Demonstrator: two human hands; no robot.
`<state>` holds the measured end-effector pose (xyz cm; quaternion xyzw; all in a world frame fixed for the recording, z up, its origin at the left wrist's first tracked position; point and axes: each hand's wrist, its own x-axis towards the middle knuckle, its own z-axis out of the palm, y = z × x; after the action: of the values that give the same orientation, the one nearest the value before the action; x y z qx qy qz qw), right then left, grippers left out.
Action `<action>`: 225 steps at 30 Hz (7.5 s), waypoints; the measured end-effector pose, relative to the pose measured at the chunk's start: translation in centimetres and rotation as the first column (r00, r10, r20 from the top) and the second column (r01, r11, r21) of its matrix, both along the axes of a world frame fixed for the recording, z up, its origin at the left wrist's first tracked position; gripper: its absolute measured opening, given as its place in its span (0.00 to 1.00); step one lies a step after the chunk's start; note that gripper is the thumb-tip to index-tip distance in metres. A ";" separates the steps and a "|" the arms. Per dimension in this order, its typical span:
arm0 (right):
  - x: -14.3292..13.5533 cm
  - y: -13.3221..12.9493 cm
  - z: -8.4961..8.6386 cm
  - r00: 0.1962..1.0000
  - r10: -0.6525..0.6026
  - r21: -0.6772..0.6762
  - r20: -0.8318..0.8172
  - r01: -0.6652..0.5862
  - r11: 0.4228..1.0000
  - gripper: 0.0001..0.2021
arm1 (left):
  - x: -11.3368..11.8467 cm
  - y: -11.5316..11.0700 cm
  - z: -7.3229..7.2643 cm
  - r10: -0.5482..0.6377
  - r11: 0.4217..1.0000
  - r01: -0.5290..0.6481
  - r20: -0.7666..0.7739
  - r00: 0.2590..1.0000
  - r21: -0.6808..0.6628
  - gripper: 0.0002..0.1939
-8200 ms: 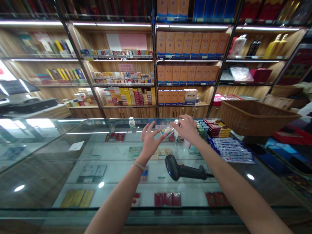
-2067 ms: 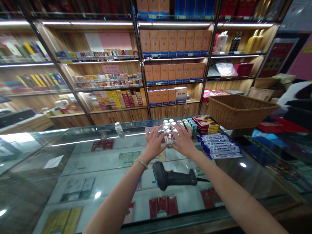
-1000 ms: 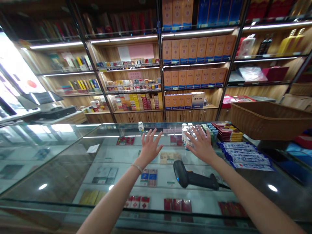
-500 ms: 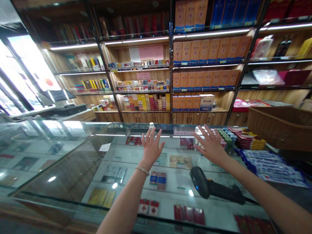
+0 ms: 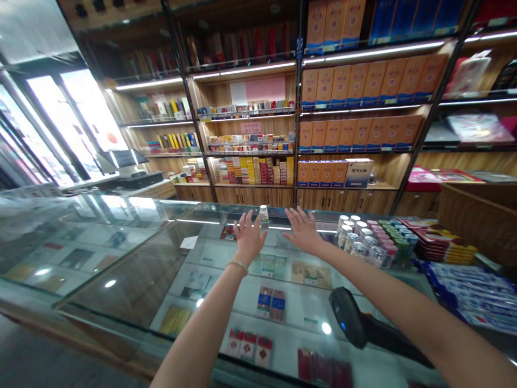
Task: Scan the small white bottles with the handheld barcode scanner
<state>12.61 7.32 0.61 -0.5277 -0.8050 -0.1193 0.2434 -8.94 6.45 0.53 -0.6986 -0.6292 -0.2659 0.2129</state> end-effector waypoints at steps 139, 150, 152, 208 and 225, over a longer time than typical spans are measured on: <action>15.9 -13.7 1.4 0.988 -0.151 0.521 0.023 0.117 0.845 0.12 | 13.8 -9.1 3.0 -0.565 0.812 0.571 -0.083 0.821 0.122 0.26; 15.6 -14.6 1.9 0.992 -0.125 0.282 -0.010 0.122 0.952 0.16 | 14.0 -9.4 3.1 -0.576 0.795 0.584 -0.096 0.812 0.166 0.20; 15.5 -14.6 1.9 0.991 -0.130 0.282 0.005 0.124 0.951 0.16 | 13.9 -9.4 3.1 -0.580 0.789 0.590 -0.111 0.807 0.170 0.18; 14.2 -22.0 3.1 0.834 -0.156 -0.455 -0.529 -0.124 0.882 0.23 | 11.7 -6.9 1.4 -0.406 0.879 0.404 -0.047 0.913 0.253 0.15; 14.7 -20.9 2.9 0.950 -0.219 -0.415 -0.223 0.111 0.903 0.19 | 11.5 -6.9 1.6 -0.399 0.882 0.399 -0.056 0.915 0.252 0.16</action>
<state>27.31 -13.60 3.54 -0.6439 -0.7247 0.0979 0.2250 2.54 -0.48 2.15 -0.7796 -0.4317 -0.3827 0.2435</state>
